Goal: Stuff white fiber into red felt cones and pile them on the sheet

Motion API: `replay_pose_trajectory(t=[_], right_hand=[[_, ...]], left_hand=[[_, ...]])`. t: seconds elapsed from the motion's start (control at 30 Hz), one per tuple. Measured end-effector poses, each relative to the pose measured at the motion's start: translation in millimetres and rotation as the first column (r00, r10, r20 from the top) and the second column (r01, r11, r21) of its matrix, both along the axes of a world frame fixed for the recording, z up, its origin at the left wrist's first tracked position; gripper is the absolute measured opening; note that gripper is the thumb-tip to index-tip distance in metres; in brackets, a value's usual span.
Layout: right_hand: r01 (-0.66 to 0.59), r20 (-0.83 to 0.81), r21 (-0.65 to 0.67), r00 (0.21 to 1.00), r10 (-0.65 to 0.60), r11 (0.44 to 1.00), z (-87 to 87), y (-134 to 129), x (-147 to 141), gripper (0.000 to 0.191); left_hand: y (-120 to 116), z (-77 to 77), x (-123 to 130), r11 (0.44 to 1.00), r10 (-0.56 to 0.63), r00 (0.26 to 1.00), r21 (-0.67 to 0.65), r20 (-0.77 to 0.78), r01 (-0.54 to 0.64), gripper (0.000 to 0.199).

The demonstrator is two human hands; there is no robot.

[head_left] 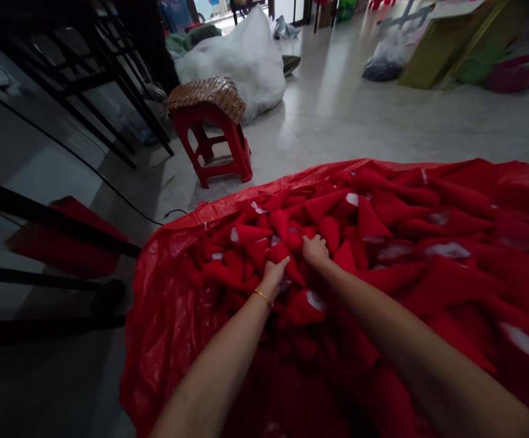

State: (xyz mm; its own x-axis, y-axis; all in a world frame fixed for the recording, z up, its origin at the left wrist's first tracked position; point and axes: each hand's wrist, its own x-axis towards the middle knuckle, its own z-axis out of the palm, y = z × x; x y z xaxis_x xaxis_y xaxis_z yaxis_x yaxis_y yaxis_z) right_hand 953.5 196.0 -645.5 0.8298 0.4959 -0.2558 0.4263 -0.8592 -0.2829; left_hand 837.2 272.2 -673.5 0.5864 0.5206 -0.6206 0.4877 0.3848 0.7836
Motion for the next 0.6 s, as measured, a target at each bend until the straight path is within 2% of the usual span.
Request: replay_pose_trajectory(t=[0.07,0.13,0.17,0.2,0.23,0.3,0.33,0.37,0.4,0.47,0.5,0.6], right_hand=[[0.034,-0.005,0.069,0.999,-0.033,0.997,9.9,-13.0,-2.2,0.042],[-0.014,0.020,0.164,1.000,0.011,0.986,33.3,-27.4,-0.6,0.046],[-0.045,0.025,0.260,0.999,0.040,0.964,47.8,-35.6,-1.3,0.047],[-0.070,0.012,0.392,0.997,0.072,0.917,62.6,-44.8,-4.6,0.047],[-0.076,-0.026,0.542,0.994,0.107,0.837,76.9,-55.2,-11.1,0.046],[0.019,-0.164,0.797,0.969,0.186,0.603,101.0,-78.8,-33.8,0.044],[0.109,-0.245,0.862,0.945,0.219,0.496,110.2,-91.0,-49.3,0.046],[0.197,-0.319,0.882,0.918,0.234,0.427,117.7,-102.8,-66.4,0.051],[0.274,-0.380,0.882,0.895,0.234,0.384,123.6,-113.8,-84.2,0.057],[0.380,-0.468,0.858,0.856,0.219,0.345,131.6,-133.0,-118.7,0.068],[0.410,-0.497,0.843,0.841,0.214,0.348,134.0,-141.6,-134.0,0.070],[0.434,-0.557,0.788,0.804,0.206,0.435,135.1,-170.5,-169.7,0.062]], left_hand=[[-4.3,10.0,-8.8,0.997,0.063,0.997,0.030,0.034,-0.064,0.045],[-8.9,25.5,-20.4,0.979,0.138,0.979,0.128,0.151,-0.158,0.048],[-11.3,35.4,-27.4,0.961,0.165,0.960,0.180,0.228,-0.208,0.050],[-14.0,46.4,-35.0,0.944,0.178,0.936,0.216,0.303,-0.249,0.052],[-17.7,58.3,-43.1,0.934,0.183,0.912,0.224,0.367,-0.278,0.055],[-29.1,83.5,-60.0,0.942,0.180,0.869,0.175,0.460,-0.287,0.058],[-37.5,96.0,-68.5,0.954,0.170,0.852,0.135,0.494,-0.269,0.057],[-47.7,108.0,-76.8,0.968,0.153,0.840,0.094,0.521,-0.234,0.054],[-59.6,119.2,-84.9,0.980,0.130,0.835,0.059,0.535,-0.191,0.050],[-86.5,138.2,-100.0,0.995,0.090,0.843,-0.017,0.530,-0.096,0.039],[-100.6,146.0,-106.9,0.996,0.079,0.852,-0.069,0.517,-0.051,0.033],[-140.9,165.0,-125.1,0.972,0.051,0.881,-0.227,0.469,0.065,0.021]])
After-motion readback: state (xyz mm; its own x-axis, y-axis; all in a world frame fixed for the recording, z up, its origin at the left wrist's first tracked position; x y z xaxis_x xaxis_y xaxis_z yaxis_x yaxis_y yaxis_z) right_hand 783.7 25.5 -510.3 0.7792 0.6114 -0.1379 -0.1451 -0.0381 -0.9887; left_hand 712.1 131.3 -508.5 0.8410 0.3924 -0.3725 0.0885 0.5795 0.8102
